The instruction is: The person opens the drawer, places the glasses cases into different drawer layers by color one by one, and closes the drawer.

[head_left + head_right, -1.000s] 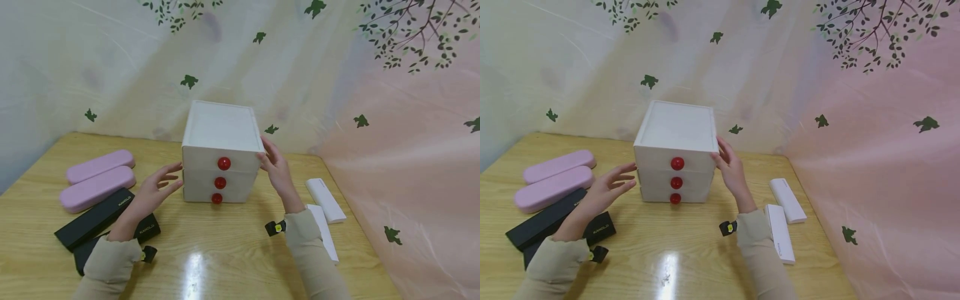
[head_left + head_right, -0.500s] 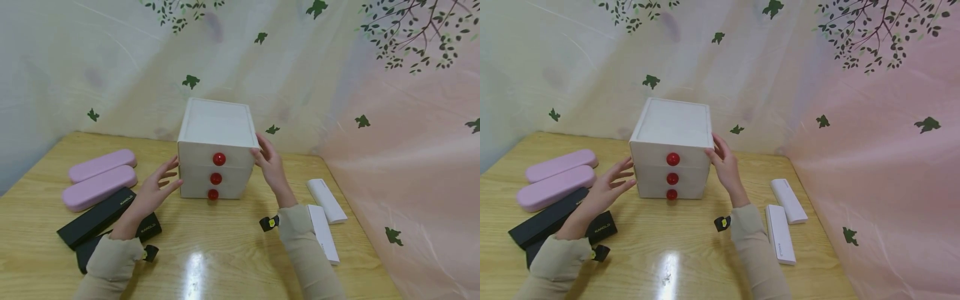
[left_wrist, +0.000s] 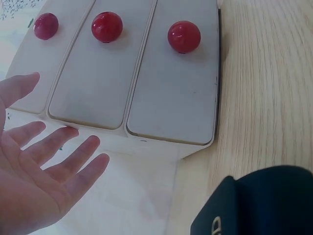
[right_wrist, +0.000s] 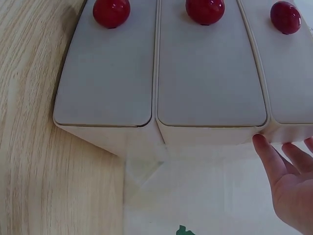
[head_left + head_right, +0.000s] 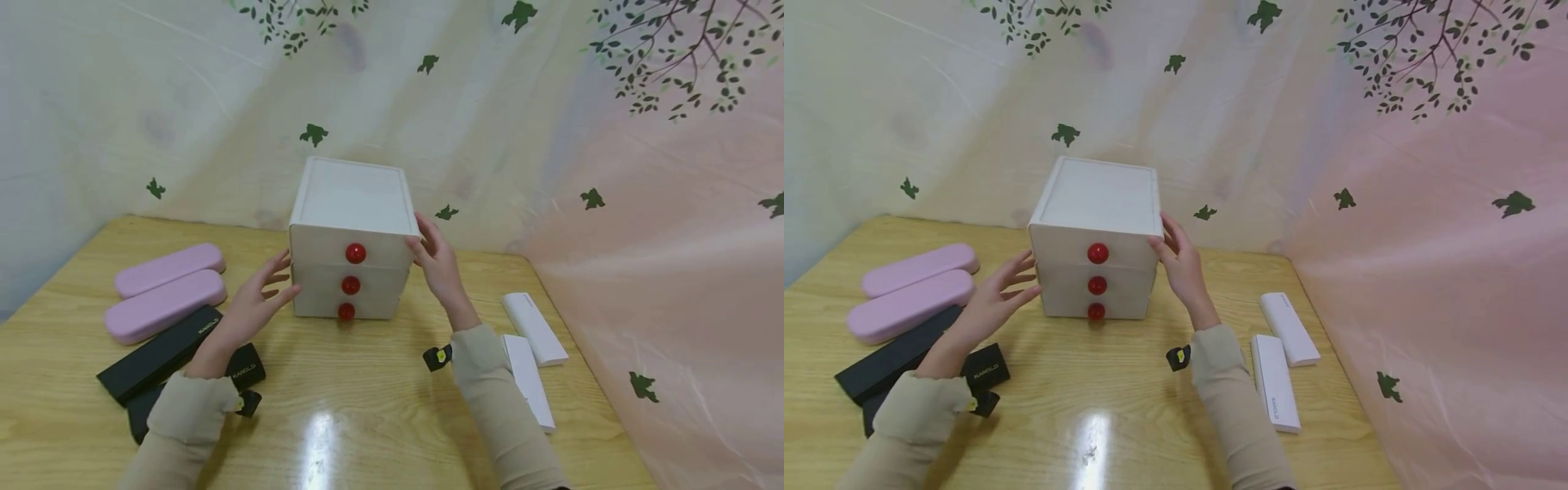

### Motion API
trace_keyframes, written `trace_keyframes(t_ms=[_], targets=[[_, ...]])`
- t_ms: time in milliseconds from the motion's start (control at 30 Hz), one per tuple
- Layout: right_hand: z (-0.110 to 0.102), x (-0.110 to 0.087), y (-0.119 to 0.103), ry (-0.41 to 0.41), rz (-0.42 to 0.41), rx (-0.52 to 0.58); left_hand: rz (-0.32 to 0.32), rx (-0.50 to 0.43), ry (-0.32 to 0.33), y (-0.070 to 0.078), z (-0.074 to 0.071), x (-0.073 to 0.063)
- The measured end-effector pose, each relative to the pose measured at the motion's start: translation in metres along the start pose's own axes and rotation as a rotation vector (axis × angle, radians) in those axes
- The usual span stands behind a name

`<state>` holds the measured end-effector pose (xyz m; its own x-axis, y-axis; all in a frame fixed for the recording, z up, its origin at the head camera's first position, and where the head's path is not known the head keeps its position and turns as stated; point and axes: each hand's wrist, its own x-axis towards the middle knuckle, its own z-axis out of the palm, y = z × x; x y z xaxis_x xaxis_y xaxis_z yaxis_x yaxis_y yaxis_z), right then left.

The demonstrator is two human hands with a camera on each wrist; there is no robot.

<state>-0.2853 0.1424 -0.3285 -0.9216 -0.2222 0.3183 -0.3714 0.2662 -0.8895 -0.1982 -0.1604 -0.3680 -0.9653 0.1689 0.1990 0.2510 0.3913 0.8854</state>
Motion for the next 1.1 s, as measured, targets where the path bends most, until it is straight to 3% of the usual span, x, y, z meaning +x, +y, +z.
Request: trace_keyframes(t_ms=[133,233,433,533,900,1100], targets=[[-0.001,0.003,0.000,-0.015,-0.005,-0.002,-0.010,-0.028,-0.013,-0.002,-0.002,0.001],[-0.003,0.004,-0.001,-0.035,0.006,-0.009,-0.010,-0.009,0.035,-0.002,-0.004,-0.001],[-0.006,0.004,-0.001,-0.044,-0.007,-0.045,0.011,0.040,0.251,0.005,-0.004,-0.006],[-0.008,0.004,-0.002,-0.025,-0.017,-0.084,0.034,0.050,0.323,0.011,-0.001,-0.007],[-0.010,0.008,-0.002,-0.018,-0.049,-0.113,0.044,-0.037,0.311,0.029,0.030,0.001],[-0.009,0.004,-0.020,-0.030,-0.050,-0.120,0.015,-0.093,0.293,0.037,0.050,0.011]])
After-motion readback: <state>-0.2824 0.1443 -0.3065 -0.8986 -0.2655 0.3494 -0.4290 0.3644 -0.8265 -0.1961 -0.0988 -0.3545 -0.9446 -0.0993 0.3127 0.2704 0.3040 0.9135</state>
